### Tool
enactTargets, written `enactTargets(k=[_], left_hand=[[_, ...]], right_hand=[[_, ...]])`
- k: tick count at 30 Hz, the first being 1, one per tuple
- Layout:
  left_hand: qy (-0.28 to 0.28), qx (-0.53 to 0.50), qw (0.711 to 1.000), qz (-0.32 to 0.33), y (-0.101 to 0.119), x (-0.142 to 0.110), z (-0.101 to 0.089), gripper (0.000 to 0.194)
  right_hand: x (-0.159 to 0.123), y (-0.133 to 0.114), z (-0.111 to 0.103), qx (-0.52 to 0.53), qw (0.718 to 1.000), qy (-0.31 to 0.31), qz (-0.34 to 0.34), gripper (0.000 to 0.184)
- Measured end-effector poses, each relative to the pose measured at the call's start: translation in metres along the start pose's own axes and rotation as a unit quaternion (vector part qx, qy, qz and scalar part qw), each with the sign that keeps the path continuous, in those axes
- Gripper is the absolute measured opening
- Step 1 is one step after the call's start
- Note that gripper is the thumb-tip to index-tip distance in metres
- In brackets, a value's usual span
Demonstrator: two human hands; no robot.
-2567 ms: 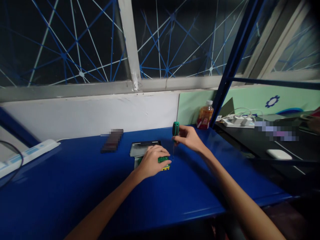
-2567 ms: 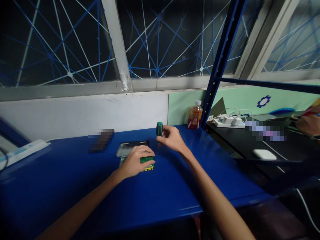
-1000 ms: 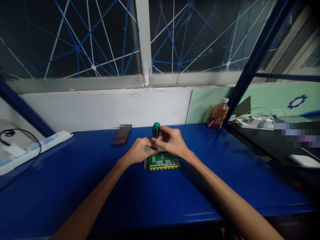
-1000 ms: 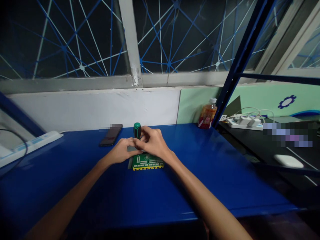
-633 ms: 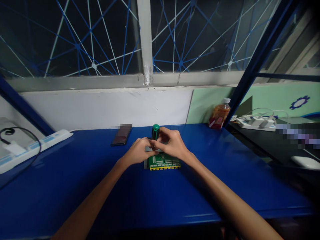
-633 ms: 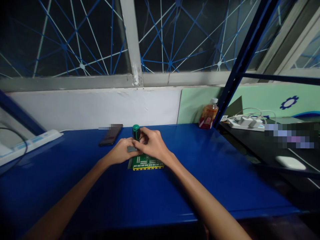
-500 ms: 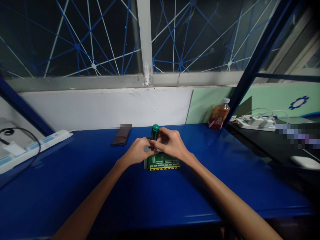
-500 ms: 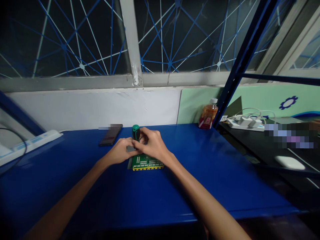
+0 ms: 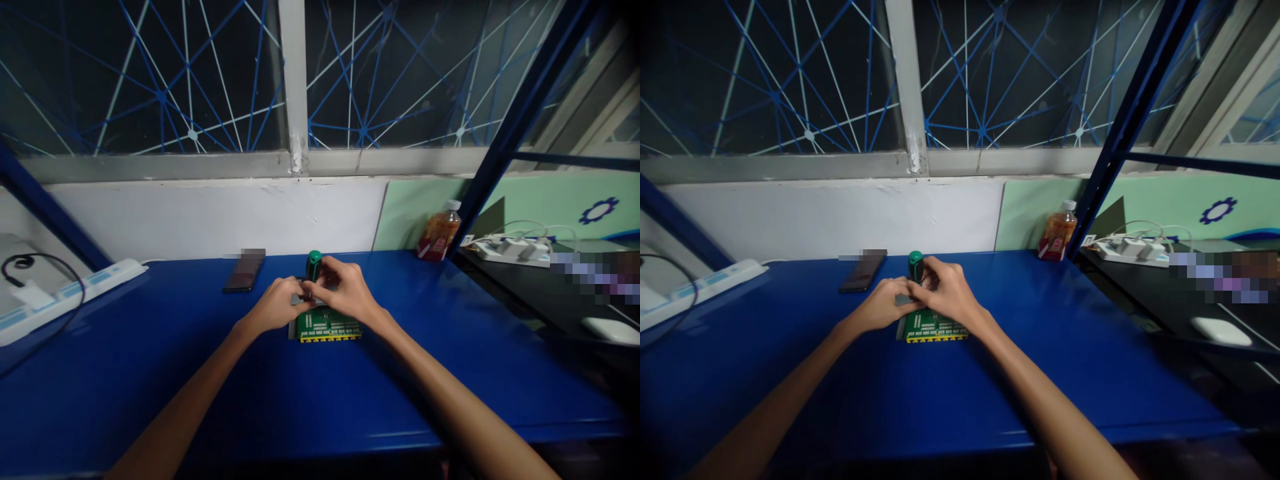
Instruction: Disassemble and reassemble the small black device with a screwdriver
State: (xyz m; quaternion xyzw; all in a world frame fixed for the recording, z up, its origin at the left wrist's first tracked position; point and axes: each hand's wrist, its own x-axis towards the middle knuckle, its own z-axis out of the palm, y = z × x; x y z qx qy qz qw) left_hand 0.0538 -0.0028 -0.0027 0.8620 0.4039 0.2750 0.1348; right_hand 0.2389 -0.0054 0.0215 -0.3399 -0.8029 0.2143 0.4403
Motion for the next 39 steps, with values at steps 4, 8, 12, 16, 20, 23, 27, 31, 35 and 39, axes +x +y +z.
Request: enactTargets(k=[4,8,12,16,20,23,27,31,35,39], left_hand=[[-0.011,-0.002,1.0,-0.016,0.001,0.0,0.0,0.017],[-0.024,-0.008,0.999,-0.029,0.002,0.0,-0.001,0.018],[-0.029,-0.016,0.999,-0.026,0.004,0.0,-0.003,0.017],[-0.031,-0.02,0.999,-0.026,0.005,0.001,-0.003,0.018],[-0.026,-0.018,0.999,-0.029,0.003,0.0,-0.002,0.017],[-0.026,-0.017,0.999,-0.036,0.002,0.001,-0.002,0.017],[-0.025,-0.043,0.998,-0.048,0.003,0.001,-0.005,0.015],[-0.028,-0.049,0.997,-0.058,0.007,0.001,-0.007,0.016],[-0.038,-0.049,0.997,-0.05,0.007,0.001,-0.007,0.02],[-0.042,-0.065,0.996,-0.046,0.004,0.0,-0.006,0.02]], right_hand=[[0.0,0.0,0.001,-0.001,1.0,0.001,-0.006,0.016],[0.0,0.002,0.001,-0.011,1.0,0.007,-0.013,0.017],[0.0,0.001,0.0,-0.014,1.0,0.005,-0.02,0.017],[0.0,-0.001,-0.001,-0.015,1.0,0.004,-0.018,0.016],[-0.001,0.002,0.0,0.003,1.0,0.001,-0.012,0.019],[-0.001,0.004,0.003,0.025,1.0,-0.002,-0.013,0.025],[0.0,0.005,0.007,-0.004,1.0,0.01,-0.02,0.039],[0.0,0.0,0.006,-0.02,1.0,0.016,-0.014,0.051],[-0.001,-0.005,0.003,-0.034,0.999,0.0,-0.015,0.061],[-0.002,-0.006,0.004,-0.038,0.999,-0.013,-0.026,0.067]])
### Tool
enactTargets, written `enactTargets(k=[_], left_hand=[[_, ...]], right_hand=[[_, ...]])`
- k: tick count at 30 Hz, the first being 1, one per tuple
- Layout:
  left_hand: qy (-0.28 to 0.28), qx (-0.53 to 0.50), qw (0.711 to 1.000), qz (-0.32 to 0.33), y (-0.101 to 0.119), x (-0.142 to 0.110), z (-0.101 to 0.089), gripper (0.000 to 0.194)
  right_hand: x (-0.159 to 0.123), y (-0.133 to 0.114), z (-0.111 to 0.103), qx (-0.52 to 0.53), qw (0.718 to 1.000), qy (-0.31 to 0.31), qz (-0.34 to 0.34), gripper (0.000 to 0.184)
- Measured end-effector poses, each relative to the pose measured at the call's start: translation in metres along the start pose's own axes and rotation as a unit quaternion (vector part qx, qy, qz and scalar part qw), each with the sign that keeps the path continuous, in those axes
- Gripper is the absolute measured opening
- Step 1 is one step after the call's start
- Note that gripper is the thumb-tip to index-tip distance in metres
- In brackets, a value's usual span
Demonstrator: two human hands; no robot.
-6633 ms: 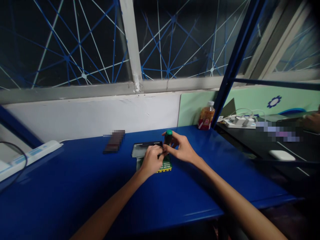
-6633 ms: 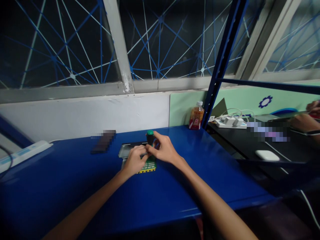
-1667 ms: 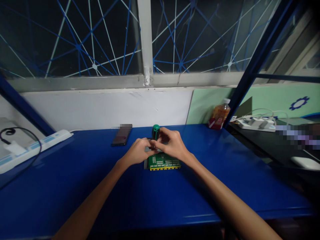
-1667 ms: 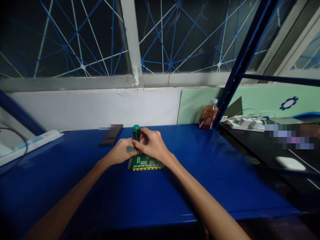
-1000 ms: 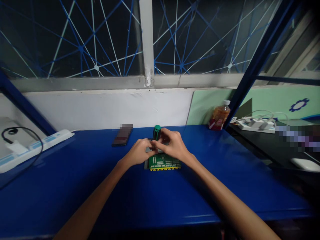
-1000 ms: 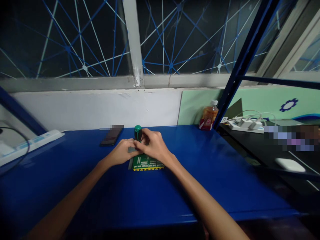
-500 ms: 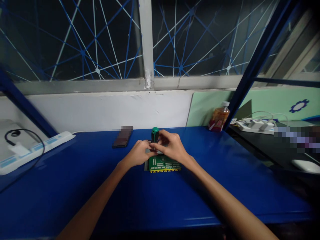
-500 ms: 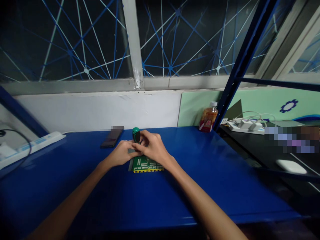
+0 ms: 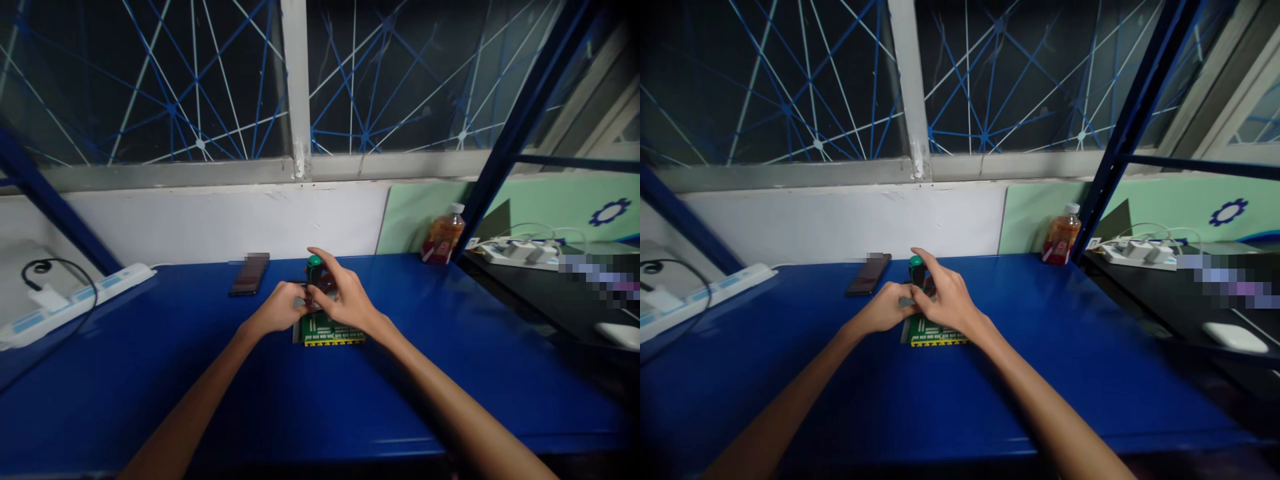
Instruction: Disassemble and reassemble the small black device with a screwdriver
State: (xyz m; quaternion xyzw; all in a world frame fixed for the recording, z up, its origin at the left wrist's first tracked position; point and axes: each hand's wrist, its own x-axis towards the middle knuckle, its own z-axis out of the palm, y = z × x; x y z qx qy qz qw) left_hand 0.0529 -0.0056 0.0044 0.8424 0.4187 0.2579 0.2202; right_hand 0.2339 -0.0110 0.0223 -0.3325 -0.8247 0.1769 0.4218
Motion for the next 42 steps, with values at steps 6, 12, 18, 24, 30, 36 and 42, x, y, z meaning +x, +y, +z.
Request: enactTargets(k=[6,12,18,24,30,36,42], left_hand=[[0.027,0.034,0.999,0.021,-0.007,-0.0005,-0.0002,0.015],[0.015,0.011,0.999,0.039,-0.0052,-0.0008,-0.0001,0.019],[-0.004,0.01,0.999,0.033,-0.0006,-0.002,-0.0029,0.02],[0.027,0.056,0.998,0.022,-0.0014,-0.0018,-0.0025,0.017],[0.028,0.028,0.999,0.035,-0.0024,-0.0019,-0.0026,0.02],[0.003,0.019,0.999,0.033,-0.0012,-0.0025,-0.0043,0.02],[0.029,0.013,0.999,0.02,-0.0039,-0.0017,-0.0029,0.018]], right_hand=[[-0.0006,0.0043,0.0002,-0.012,1.0,0.026,0.0,0.064],[-0.0018,0.0024,-0.0032,-0.036,0.999,0.026,-0.03,0.061],[-0.0018,0.0016,-0.0017,-0.039,0.999,0.009,-0.008,0.067],[-0.0014,0.0035,0.0007,-0.031,0.999,0.017,0.001,0.063],[-0.0019,0.0013,-0.0001,-0.036,0.999,0.013,-0.031,0.061],[-0.0025,0.0013,-0.002,-0.024,1.0,-0.004,-0.02,0.063],[-0.0028,0.0018,-0.0015,-0.032,0.999,0.011,-0.015,0.064]])
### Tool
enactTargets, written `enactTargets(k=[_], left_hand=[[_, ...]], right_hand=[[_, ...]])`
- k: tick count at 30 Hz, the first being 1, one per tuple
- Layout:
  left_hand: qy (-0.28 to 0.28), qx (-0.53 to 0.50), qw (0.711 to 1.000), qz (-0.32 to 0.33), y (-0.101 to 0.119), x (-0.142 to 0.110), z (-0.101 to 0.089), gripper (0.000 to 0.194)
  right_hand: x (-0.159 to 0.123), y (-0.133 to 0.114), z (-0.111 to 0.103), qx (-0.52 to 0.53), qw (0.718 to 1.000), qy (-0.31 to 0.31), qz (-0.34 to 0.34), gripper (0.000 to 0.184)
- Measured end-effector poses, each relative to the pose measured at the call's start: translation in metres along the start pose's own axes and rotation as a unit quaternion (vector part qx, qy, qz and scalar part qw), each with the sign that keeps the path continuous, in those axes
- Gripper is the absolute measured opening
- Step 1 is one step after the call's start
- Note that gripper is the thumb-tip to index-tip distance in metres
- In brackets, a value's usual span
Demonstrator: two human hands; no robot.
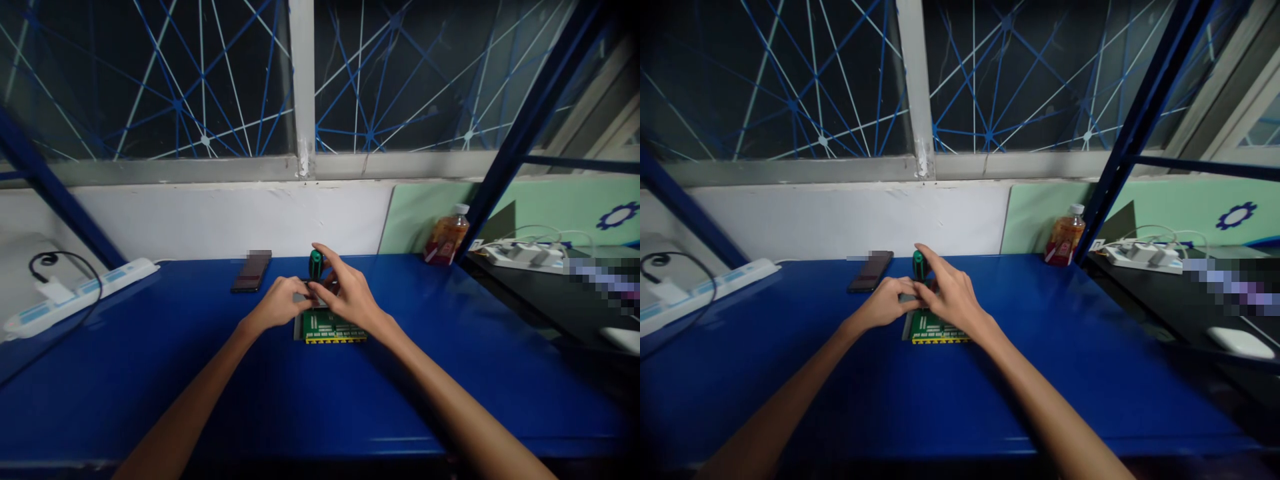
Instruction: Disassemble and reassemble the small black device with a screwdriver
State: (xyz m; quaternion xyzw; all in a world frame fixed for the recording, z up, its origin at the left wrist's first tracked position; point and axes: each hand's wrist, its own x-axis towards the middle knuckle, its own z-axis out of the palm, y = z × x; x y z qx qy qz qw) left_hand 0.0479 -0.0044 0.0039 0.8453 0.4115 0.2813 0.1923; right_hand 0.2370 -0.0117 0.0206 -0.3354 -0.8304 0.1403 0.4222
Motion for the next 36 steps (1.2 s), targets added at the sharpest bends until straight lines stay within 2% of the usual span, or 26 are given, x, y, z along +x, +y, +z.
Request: enactTargets(k=[8,16,25,31,36], left_hand=[[-0.038,-0.038,0.999,-0.003,0.0004,-0.0006,-0.0021,0.019],[0.006,0.026,1.0,0.004,-0.0005,0.0008,0.0006,0.021],[-0.038,0.026,0.999,0.02,0.0021,-0.0017,-0.0037,0.023],[-0.011,0.037,0.999,0.0,0.001,-0.001,-0.0004,0.019],[-0.015,0.036,0.999,-0.007,0.0001,-0.0005,0.0005,0.02]], right_hand=[[0.0,0.0005,-0.0013,0.004,1.0,-0.02,-0.002,0.066],[-0.0008,-0.0002,0.0016,-0.008,1.0,0.003,0.004,0.063],[-0.0006,-0.0034,0.0018,0.015,1.0,-0.018,0.0,0.064],[0.0003,-0.0018,0.0022,-0.002,1.0,-0.012,0.001,0.065],[-0.0002,-0.0018,0.0014,-0.012,1.0,-0.007,-0.007,0.065]])
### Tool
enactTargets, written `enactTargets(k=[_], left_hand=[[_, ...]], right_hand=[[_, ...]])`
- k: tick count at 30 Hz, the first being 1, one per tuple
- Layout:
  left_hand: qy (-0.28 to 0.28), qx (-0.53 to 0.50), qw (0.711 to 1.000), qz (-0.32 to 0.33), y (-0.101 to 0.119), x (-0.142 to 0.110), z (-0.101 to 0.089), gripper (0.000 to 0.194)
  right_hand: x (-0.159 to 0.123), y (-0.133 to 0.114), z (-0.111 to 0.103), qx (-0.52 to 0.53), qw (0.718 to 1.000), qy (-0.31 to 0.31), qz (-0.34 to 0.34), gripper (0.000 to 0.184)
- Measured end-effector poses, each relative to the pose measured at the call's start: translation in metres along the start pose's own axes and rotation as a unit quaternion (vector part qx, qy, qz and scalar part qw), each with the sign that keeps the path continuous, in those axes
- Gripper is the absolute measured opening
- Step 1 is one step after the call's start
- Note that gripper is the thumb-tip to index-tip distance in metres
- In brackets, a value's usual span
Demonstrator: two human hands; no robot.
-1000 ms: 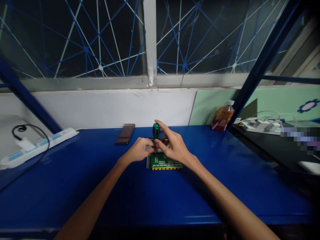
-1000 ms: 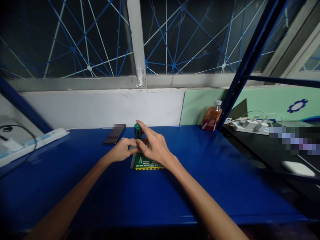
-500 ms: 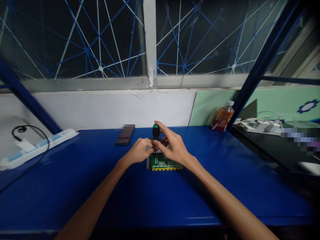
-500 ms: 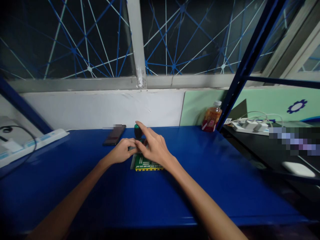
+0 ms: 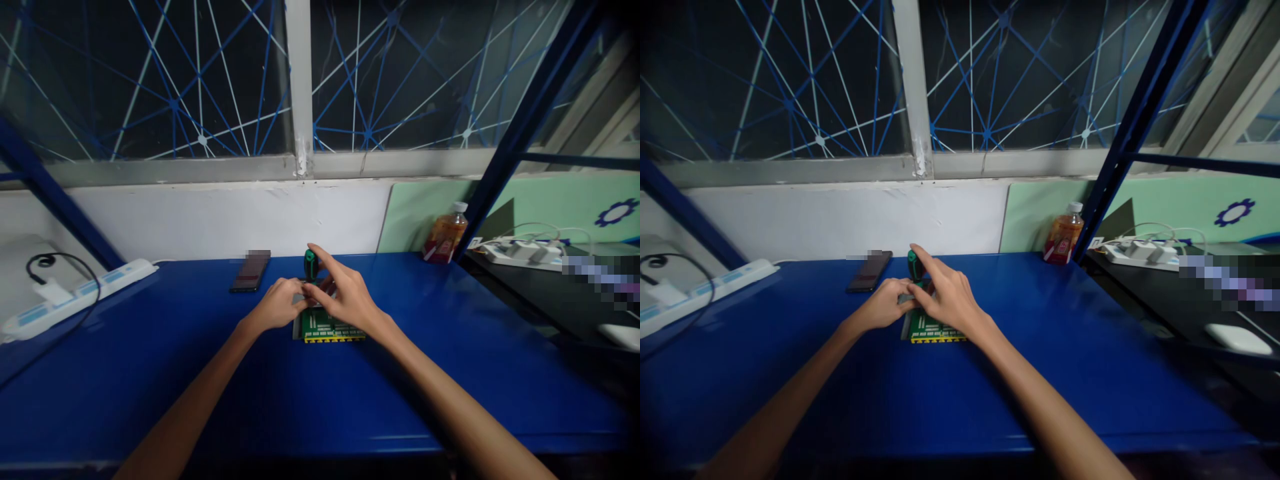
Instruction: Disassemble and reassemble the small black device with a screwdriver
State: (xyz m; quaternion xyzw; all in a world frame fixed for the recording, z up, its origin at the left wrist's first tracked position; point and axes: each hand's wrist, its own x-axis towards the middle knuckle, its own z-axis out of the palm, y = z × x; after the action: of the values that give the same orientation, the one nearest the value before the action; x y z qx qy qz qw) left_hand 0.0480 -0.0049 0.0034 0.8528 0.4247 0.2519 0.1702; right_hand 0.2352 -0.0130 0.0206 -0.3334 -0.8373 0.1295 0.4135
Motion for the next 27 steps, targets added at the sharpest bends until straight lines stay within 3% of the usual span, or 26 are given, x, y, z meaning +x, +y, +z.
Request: enactTargets(k=[8,14,27], left_hand=[[-0.02,-0.018,1.0,0.008,0.0028,-0.0012,-0.0026,0.018],[0.012,0.02,1.0,-0.012,0.0001,-0.0002,0.0007,0.02],[-0.015,-0.014,1.0,-0.002,0.0062,-0.0007,-0.0002,0.019]], right_hand=[[-0.0013,-0.0015,0.0014,0.01,1.0,-0.008,0.0,0.065],[-0.0012,0.0014,0.003,0.007,1.0,-0.004,0.007,0.065],[-0.002,-0.0005,0.0008,-0.005,1.0,-0.003,-0.001,0.064]])
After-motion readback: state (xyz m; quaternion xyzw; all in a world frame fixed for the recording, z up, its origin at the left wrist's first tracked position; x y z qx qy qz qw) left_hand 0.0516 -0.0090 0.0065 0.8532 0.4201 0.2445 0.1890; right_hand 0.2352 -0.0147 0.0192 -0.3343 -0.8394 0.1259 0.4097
